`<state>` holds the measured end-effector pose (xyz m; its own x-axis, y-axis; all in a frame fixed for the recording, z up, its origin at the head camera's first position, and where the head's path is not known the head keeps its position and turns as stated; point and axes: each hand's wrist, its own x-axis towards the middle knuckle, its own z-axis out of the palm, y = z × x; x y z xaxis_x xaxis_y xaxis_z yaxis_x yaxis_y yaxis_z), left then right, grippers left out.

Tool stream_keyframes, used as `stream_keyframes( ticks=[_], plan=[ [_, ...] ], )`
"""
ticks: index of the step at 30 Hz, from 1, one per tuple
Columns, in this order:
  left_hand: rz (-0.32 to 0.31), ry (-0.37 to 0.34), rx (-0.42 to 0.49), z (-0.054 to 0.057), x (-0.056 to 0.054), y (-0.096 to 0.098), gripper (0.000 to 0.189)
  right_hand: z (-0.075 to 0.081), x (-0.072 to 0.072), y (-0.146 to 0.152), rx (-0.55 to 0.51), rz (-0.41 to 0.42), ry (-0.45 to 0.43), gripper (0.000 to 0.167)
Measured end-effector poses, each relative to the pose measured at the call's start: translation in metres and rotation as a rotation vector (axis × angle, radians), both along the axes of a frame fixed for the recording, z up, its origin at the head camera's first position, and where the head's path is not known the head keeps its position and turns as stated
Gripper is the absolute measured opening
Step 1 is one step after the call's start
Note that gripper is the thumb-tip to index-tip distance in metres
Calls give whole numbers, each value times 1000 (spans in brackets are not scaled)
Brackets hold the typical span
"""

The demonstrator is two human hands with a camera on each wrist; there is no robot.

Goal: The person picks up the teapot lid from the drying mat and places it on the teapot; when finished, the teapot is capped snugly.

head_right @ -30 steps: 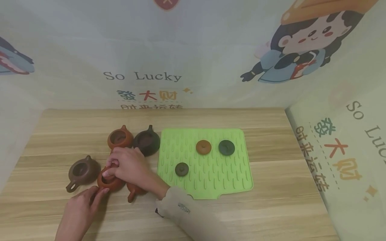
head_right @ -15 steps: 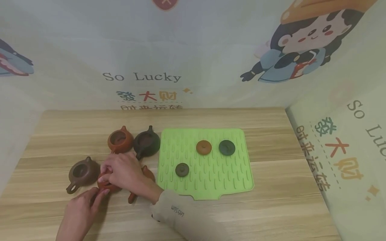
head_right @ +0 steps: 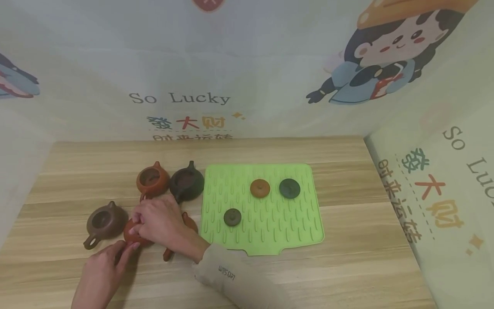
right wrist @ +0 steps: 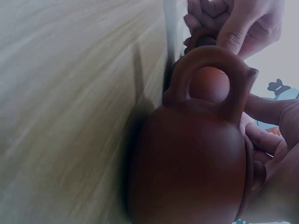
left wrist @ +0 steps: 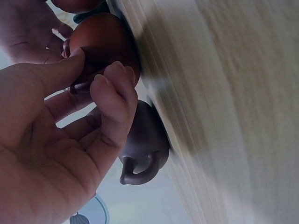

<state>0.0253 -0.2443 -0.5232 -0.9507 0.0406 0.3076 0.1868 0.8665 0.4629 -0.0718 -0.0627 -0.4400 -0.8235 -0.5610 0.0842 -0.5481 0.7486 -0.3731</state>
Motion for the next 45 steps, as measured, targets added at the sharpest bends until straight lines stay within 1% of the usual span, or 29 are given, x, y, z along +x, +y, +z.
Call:
stream_keyframes(
  ticks=[2,4,6,9,12,13,15,16,18,19,20,22,23,25,27,29,31,34,36,38,40,42,43,45],
  plan=[
    [3,4,-4,3,0,2,28,0,1,0,19,-8,26,25],
    [-1,20,0,11,0,6,30,-1,3,-1,37,-19,58,26],
    [-8,25,10,19,1,10,37,-1,4,-2,49,-33,76,27],
    [0,43,-5,22,1,12,43,0,6,-2,69,-41,82,27],
    [7,23,-6,24,1,12,46,2,7,2,80,-22,83,30],
    [15,19,-14,22,1,11,42,3,7,5,72,-11,83,32],
    [20,-13,-17,26,2,12,37,7,7,15,36,6,78,34],
    [27,-27,-21,26,2,12,35,10,7,22,12,8,69,35],
    [32,-75,-21,34,4,15,29,15,6,42,-80,9,41,32],
    [45,-91,-18,39,5,16,27,16,5,53,-134,3,24,29],
    [59,-120,-6,47,6,17,24,18,5,65,-181,-7,4,26],
    [112,-150,22,59,7,16,21,21,5,91,-270,-37,-43,21],
    [145,-155,39,67,8,15,20,21,4,103,-312,-50,-58,18],
    [225,-121,62,76,7,9,24,20,3,127,-338,-90,-94,16],
    [296,-97,75,79,7,1,32,16,3,148,-328,-122,-126,14],
    [336,-75,72,79,7,-7,40,12,5,166,-299,-138,-153,13],
    [349,-112,66,76,7,-14,46,6,7,179,-280,-147,-185,12],
    [333,-164,57,69,6,-22,50,1,10,191,-274,-138,-205,12],
    [311,-175,47,64,6,-25,49,-2,11,196,-283,-125,-213,12],
    [287,-148,42,58,5,-29,46,-4,12,200,-291,-114,-225,14],
    [276,-106,11,50,3,-31,43,-6,13,204,-299,-94,-229,15],
    [259,-66,15,43,1,-34,38,-8,14,206,-306,-73,-228,17],
    [258,-64,19,40,0,-35,36,-14,14,209,-312,-49,-211,17],
    [266,-62,13,37,-2,-35,33,-16,15,211,-319,-22,-194,18]
  ],
)
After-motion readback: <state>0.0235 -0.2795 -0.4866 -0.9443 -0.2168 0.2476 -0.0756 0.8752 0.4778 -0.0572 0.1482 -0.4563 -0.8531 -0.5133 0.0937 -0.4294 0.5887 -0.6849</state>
